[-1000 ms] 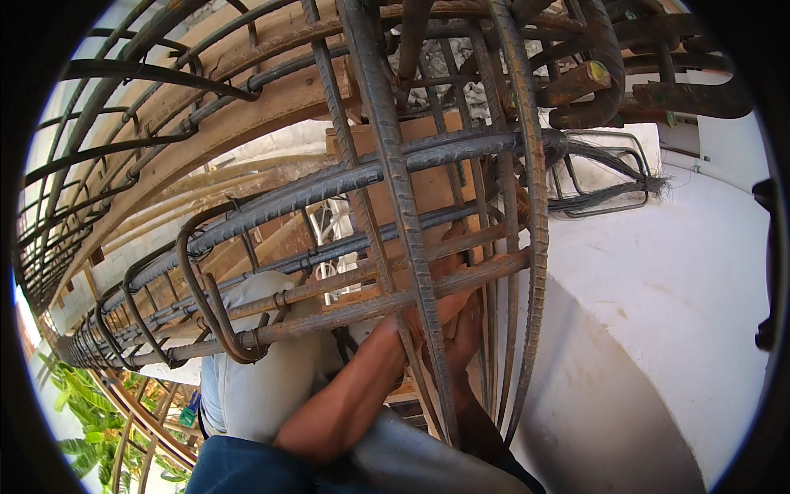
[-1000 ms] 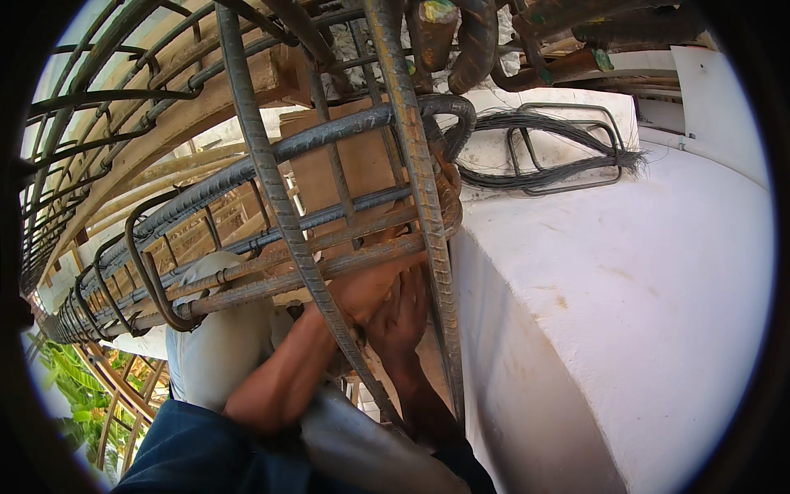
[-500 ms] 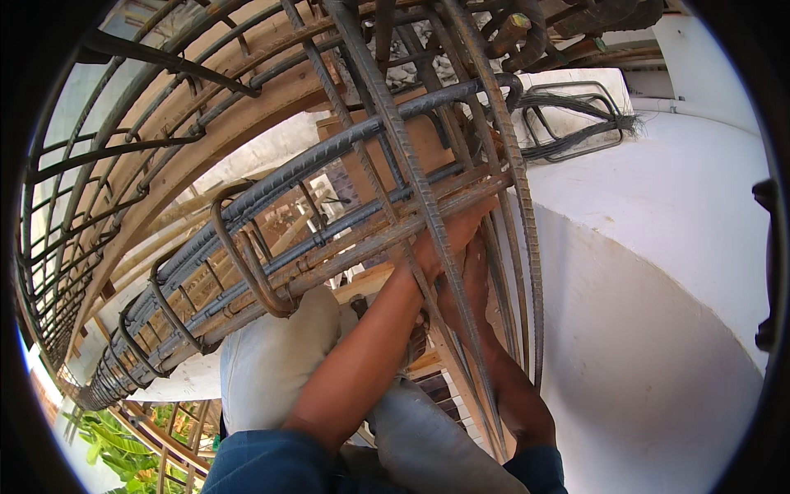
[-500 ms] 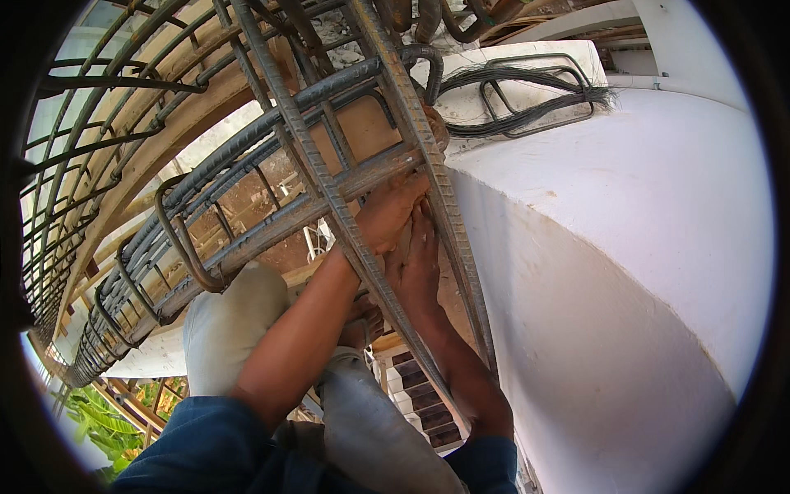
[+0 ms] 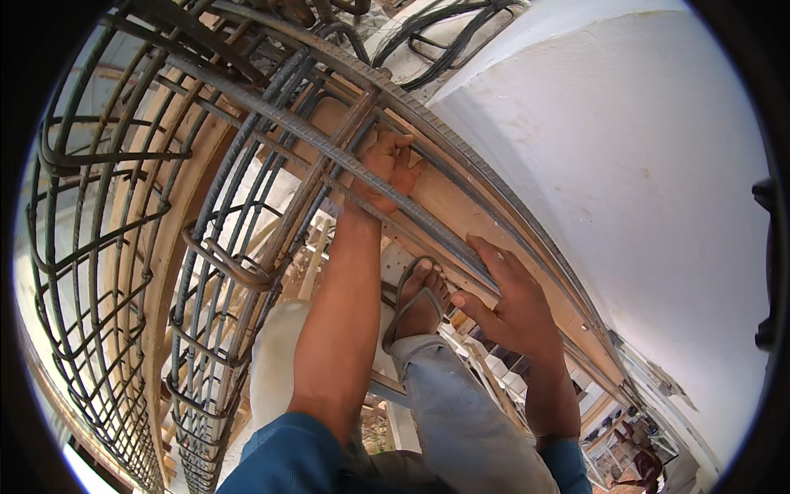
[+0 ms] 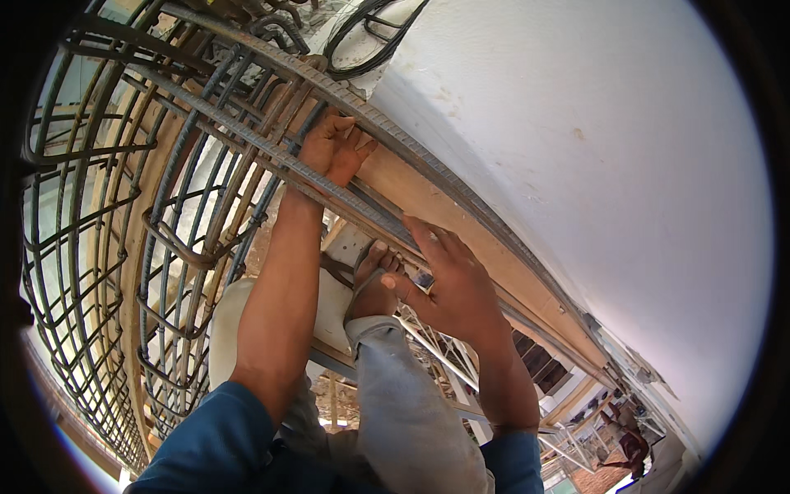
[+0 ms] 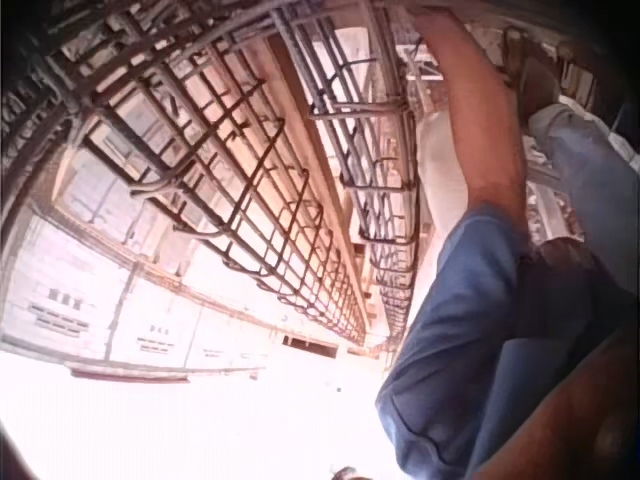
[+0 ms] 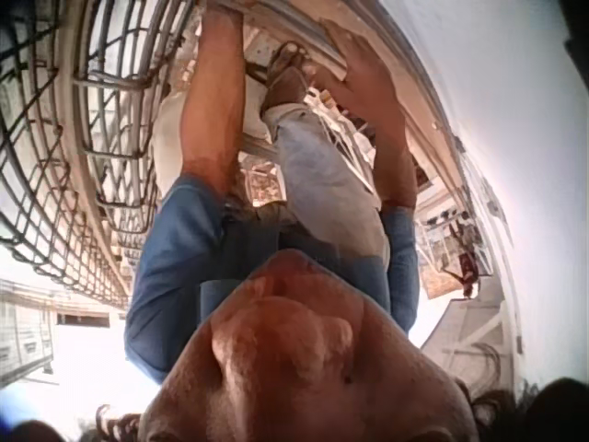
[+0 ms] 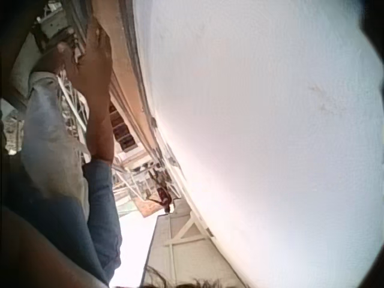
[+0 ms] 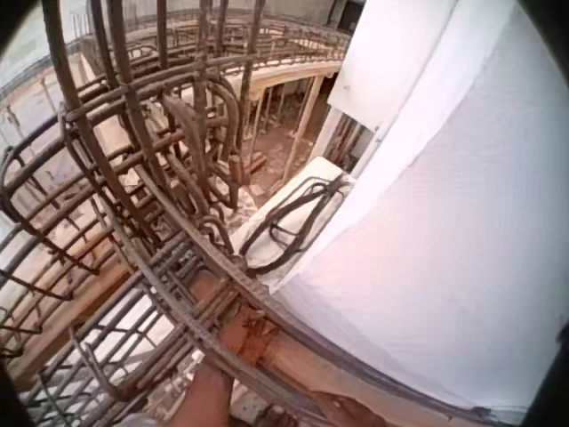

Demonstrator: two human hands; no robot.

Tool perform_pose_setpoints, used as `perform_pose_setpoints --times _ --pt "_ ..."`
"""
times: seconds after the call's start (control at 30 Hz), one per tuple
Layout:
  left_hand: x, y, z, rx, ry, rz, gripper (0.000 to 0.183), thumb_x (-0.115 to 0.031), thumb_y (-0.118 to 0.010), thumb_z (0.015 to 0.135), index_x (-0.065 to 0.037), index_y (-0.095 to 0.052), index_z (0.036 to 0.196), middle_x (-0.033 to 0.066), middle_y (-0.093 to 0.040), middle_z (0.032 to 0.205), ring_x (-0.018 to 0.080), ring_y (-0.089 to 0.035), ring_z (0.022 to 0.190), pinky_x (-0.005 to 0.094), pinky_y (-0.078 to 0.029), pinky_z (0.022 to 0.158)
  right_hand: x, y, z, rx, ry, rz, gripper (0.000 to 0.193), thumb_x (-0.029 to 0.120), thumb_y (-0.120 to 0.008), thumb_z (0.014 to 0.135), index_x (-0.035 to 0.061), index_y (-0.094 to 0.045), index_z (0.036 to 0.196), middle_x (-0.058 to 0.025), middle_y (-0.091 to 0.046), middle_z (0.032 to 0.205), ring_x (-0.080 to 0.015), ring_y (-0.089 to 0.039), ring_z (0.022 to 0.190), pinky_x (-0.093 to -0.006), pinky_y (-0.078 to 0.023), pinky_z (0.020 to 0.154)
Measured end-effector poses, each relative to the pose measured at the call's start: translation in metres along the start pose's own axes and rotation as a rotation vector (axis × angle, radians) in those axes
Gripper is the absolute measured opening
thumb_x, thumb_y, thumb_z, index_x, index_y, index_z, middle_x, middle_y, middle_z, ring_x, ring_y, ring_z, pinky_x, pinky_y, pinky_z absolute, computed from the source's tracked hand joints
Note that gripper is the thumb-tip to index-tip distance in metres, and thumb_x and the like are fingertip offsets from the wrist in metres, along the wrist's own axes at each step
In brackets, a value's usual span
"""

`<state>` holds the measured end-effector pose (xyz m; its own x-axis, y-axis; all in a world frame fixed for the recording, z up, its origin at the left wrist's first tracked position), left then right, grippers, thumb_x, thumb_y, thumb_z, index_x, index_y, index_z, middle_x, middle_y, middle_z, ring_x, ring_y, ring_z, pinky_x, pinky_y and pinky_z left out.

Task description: The person positions and secures steel rebar rods into a rebar cage on a construction site. They use a hammer to tap the rods into place and adjust the cage structure while standing on wooden formwork.

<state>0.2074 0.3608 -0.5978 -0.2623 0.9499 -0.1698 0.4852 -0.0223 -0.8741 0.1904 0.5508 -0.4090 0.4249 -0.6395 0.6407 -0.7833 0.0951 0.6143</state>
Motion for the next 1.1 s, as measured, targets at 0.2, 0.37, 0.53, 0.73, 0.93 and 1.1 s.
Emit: perform_pose_setpoints --times 0.2,0.37,0.53,0.73,0.93,1.1 --pt "-0.016 -0.008 0.003 -0.190 0.084 0.220 0.004 -0.008 -0.057 0.085 -0.011 -0.056 0.082 0.0042 -0.053 0.096 0.0220 -0.048 0.095 0.0473 -0.043 0.089 -0.001 -0.022 0.005 -0.308 0.048 -0.139 0.054 0.046 -0.069 0.081 0.0060 -0.059 0.115 -0.0138 -0.067 0.093 -0.0294 -0.067 0.081 -0.0380 -0.053 0.066" --pt "-0.012 -0.010 0.004 -0.240 0.076 0.208 0.003 -0.009 -0.058 0.083 -0.011 -0.056 0.085 0.0055 -0.052 0.096 0.0215 -0.046 0.098 0.0455 -0.043 0.088 -0.007 -0.022 0.007 -0.352 -0.062 -0.070 0.044 0.044 -0.065 0.086 0.0036 -0.064 0.104 -0.0130 -0.067 0.083 -0.0282 -0.067 0.072 -0.0372 -0.052 0.062" --pt "-0.011 -0.008 0.003 -0.204 0.081 0.155 0.007 -0.010 -0.057 0.084 -0.010 -0.057 0.091 0.0039 -0.055 0.095 0.0218 -0.049 0.096 0.0451 -0.040 0.091 -0.007 -0.015 0.014 -0.269 -0.153 0.098 0.045 0.042 -0.052 0.096 0.0006 -0.063 0.108 -0.0166 -0.064 0.102 -0.0306 -0.064 0.093 -0.0380 -0.051 0.075" --pt "-0.012 -0.008 0.001 -0.100 0.053 0.127 0.016 -0.012 -0.054 0.085 -0.006 -0.058 0.099 0.0101 -0.054 0.114 0.0250 -0.051 0.107 0.0448 -0.040 0.097 -0.023 0.005 0.044 0.037 -0.003 0.104 0.063 0.051 -0.034 0.100 0.0053 -0.037 0.142 -0.0161 -0.033 0.148 -0.0333 -0.033 0.136 -0.0409 -0.033 0.108" --pt "-0.019 -0.013 -0.002 -0.116 0.090 0.084 0.024 -0.014 -0.048 0.092 -0.003 -0.054 0.112 0.0113 -0.054 0.118 0.0279 -0.049 0.113 0.0455 -0.038 0.105 -0.030 -0.007 0.090 0.147 0.006 0.008 0.062 0.046 -0.034 0.101 0.0055 -0.027 0.147 -0.0183 -0.022 0.154 -0.0365 -0.022 0.142 -0.0431 -0.024 0.115" --pt "-0.024 -0.018 -0.008 -0.191 0.103 0.066 0.032 -0.028 -0.040 0.101 -0.004 -0.050 0.120 0.0122 -0.048 0.127 0.0300 -0.046 0.120 0.0468 -0.034 0.109 -0.042 -0.027 0.135 -0.052 0.031 -0.324 0.054 0.040 -0.040 0.100 0.0031 -0.038 0.140 -0.0254 -0.048 0.133 -0.0426 -0.045 0.124 -0.0455 -0.037 0.104"
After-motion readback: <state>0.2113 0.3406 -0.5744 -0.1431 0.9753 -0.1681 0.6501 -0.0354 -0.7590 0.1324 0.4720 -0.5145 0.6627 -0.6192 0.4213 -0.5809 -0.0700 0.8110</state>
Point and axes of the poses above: each hand's wrist, its own z-axis towards the middle knuckle, its own y-axis out of the back of the hand, x = y × z, the point moved 2 cm from there along z, towards the middle knuckle
